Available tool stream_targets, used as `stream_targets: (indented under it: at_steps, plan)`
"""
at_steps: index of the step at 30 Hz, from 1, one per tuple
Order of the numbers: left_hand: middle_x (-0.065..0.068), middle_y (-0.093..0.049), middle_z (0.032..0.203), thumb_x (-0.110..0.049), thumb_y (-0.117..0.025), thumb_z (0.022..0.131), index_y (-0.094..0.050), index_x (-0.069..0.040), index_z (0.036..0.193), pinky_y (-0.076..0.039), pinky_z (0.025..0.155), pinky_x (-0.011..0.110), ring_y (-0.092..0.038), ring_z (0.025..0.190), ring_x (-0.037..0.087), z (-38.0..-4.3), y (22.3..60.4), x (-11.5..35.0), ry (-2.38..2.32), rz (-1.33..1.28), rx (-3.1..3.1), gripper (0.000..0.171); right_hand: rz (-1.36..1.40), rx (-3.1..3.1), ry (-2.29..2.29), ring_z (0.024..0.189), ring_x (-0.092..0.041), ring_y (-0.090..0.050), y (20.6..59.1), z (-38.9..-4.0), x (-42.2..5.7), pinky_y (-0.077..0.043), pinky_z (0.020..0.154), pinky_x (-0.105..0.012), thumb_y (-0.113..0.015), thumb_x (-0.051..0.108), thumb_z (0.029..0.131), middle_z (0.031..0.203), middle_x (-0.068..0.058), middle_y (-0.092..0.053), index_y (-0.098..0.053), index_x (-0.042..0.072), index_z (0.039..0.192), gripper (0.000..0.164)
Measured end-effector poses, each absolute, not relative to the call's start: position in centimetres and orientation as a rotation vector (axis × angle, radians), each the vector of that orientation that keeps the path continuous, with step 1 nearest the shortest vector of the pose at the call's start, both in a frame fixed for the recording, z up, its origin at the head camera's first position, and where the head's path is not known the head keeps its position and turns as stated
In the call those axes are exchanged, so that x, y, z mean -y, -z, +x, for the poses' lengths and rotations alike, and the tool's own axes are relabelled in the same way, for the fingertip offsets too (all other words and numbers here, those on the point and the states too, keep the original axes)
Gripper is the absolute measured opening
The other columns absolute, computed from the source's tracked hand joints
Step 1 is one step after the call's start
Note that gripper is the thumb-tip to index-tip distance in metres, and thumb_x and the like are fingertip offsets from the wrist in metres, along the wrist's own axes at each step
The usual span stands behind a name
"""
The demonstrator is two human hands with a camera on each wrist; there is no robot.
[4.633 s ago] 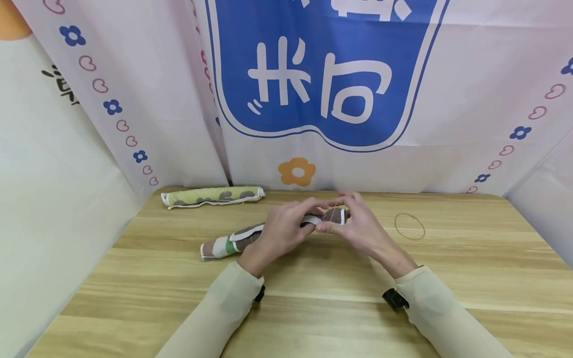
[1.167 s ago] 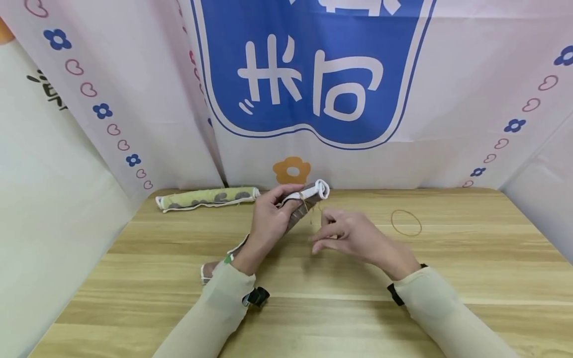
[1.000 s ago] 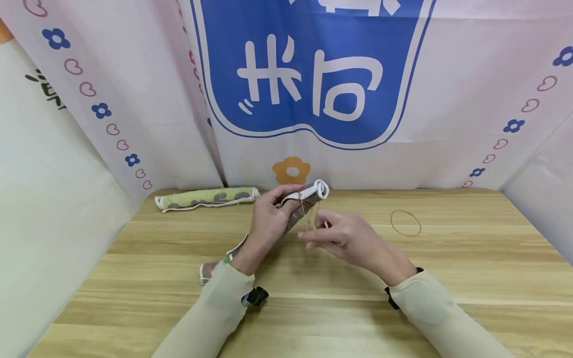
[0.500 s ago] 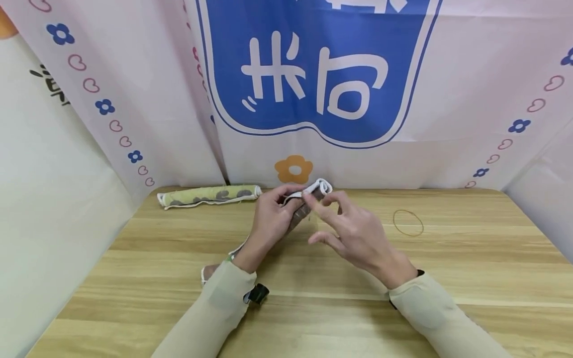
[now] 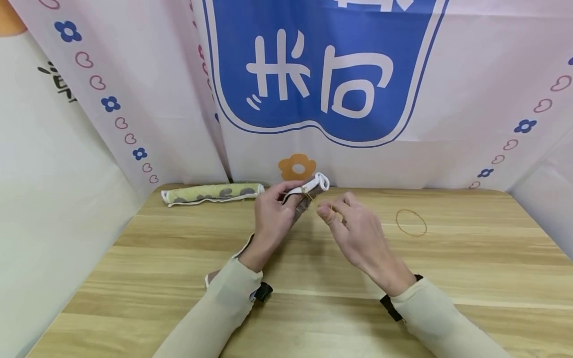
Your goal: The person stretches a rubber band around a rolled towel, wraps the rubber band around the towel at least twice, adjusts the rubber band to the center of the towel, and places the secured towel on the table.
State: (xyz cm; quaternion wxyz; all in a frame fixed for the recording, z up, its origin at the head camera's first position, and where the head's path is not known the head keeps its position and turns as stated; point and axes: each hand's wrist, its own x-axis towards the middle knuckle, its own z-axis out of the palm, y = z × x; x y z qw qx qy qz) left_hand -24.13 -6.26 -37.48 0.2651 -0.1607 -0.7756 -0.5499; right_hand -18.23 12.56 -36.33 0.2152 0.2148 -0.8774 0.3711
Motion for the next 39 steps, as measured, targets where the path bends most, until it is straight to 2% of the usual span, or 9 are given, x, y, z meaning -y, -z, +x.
stream_targets:
  at_steps: [4, 7, 9, 11, 15, 19, 24, 32, 39]
  plan:
    - [0.005, -0.079, 0.104, 0.001, -0.078, 0.092, -0.082, -0.007, 0.109, -0.054, 0.067, 0.027, -0.069, 0.08, 0.017, -24.1, 37.4, 6.0, 1.582, -0.443, 2.052, 0.018, 0.406, 2.509, -1.648, 0.067, -0.019, -0.066, 36.0, -18.5, -12.5, -0.058, 0.075, -0.037, -0.042, 0.049, 0.114, 0.109, -0.01, -0.07, -0.078, 0.002, 0.122, 0.06]
    - [0.007, -0.079, 0.105, 0.002, -0.076, 0.093, -0.081, -0.004, 0.11, -0.054, 0.069, 0.026, -0.07, 0.083, 0.018, -23.9, 37.1, 6.0, 1.7, -0.542, 2.016, 0.019, 0.259, 2.445, -1.977, 0.059, -0.024, -0.067, 35.9, -18.9, -12.8, -0.063, 0.073, -0.04, -0.043, 0.051, 0.114, 0.115, -0.017, -0.072, -0.077, -0.004, 0.117, 0.065]
    - [0.009, -0.079, 0.106, 0.004, -0.075, 0.094, -0.08, -0.002, 0.111, -0.055, 0.07, 0.026, -0.07, 0.085, 0.018, -23.8, 36.9, 6.0, 1.769, -0.62, 1.991, 0.019, 0.207, 2.413, -2.07, 0.061, -0.023, -0.069, 35.9, -19.2, -13.0, -0.064, 0.071, -0.041, -0.044, 0.055, 0.112, 0.117, -0.018, -0.073, -0.076, -0.007, 0.115, 0.069]
    - [0.01, -0.079, 0.106, 0.006, -0.074, 0.094, -0.079, 0.0, 0.112, -0.056, 0.072, 0.026, -0.07, 0.087, 0.016, -23.8, 36.8, 6.0, 1.811, -0.672, 1.979, 0.019, 0.215, 2.388, -2.102, 0.066, -0.022, -0.07, 35.9, -19.3, -13.3, -0.064, 0.071, -0.041, -0.048, 0.055, 0.111, 0.123, -0.019, -0.072, -0.074, -0.008, 0.119, 0.068]
    - [0.011, -0.079, 0.106, 0.006, -0.075, 0.094, -0.079, 0.002, 0.111, -0.056, 0.074, 0.025, -0.071, 0.089, 0.016, -23.9, 36.6, 6.1, 1.82, -0.683, 1.992, 0.018, 0.276, 2.369, -2.119, 0.079, -0.024, -0.073, 36.1, -19.7, -13.6, -0.065, 0.077, -0.046, -0.056, 0.053, 0.108, 0.139, -0.022, -0.063, -0.064, -0.007, 0.137, 0.068]
    - [0.013, -0.078, 0.109, 0.005, -0.075, 0.094, -0.079, 0.002, 0.112, -0.056, 0.077, 0.027, -0.072, 0.093, 0.02, -23.8, 36.6, 6.2, 1.813, -0.707, 2.022, 0.018, 0.325, 2.395, -2.146, 0.093, -0.031, -0.074, 36.3, -20.0, -13.7, -0.063, 0.083, -0.053, -0.063, 0.058, 0.103, 0.146, -0.026, -0.053, -0.049, -0.005, 0.151, 0.081]
    - [0.012, -0.078, 0.109, 0.004, -0.076, 0.094, -0.079, 0.0, 0.112, -0.056, 0.077, 0.029, -0.07, 0.091, 0.019, -23.7, 36.7, 6.3, 1.795, -0.754, 2.027, 0.019, 0.393, 2.395, -2.179, 0.105, -0.034, -0.073, 36.4, -19.9, -13.7, -0.062, 0.083, -0.054, -0.069, 0.069, 0.094, 0.149, -0.024, -0.048, -0.041, 0.002, 0.158, 0.097]
    - [0.009, -0.077, 0.106, 0.003, -0.076, 0.094, -0.08, -0.002, 0.111, -0.053, 0.073, 0.029, -0.067, 0.085, 0.017, -23.9, 36.8, 6.5, 1.677, -0.828, 2.067, 0.018, 0.466, 2.396, -2.161, 0.12, -0.038, -0.067, 36.3, -20.1, -13.8, -0.061, 0.086, -0.055, -0.072, 0.081, 0.08, 0.169, -0.016, -0.024, -0.024, 0.01, 0.166, 0.121]
    - [0.005, -0.077, 0.104, 0.003, -0.078, 0.094, -0.081, -0.004, 0.108, -0.057, 0.076, 0.031, -0.068, 0.089, 0.014, -24.0, 37.0, 6.7, 1.463, -0.86, 2.11, 0.016, 0.479, 2.456, -2.144, 0.125, -0.039, -0.065, 36.6, -19.9, -13.9, -0.061, 0.09, -0.052, -0.073, 0.081, 0.079, 0.153, -0.028, -0.042, -0.023, 0.008, 0.162, 0.12]
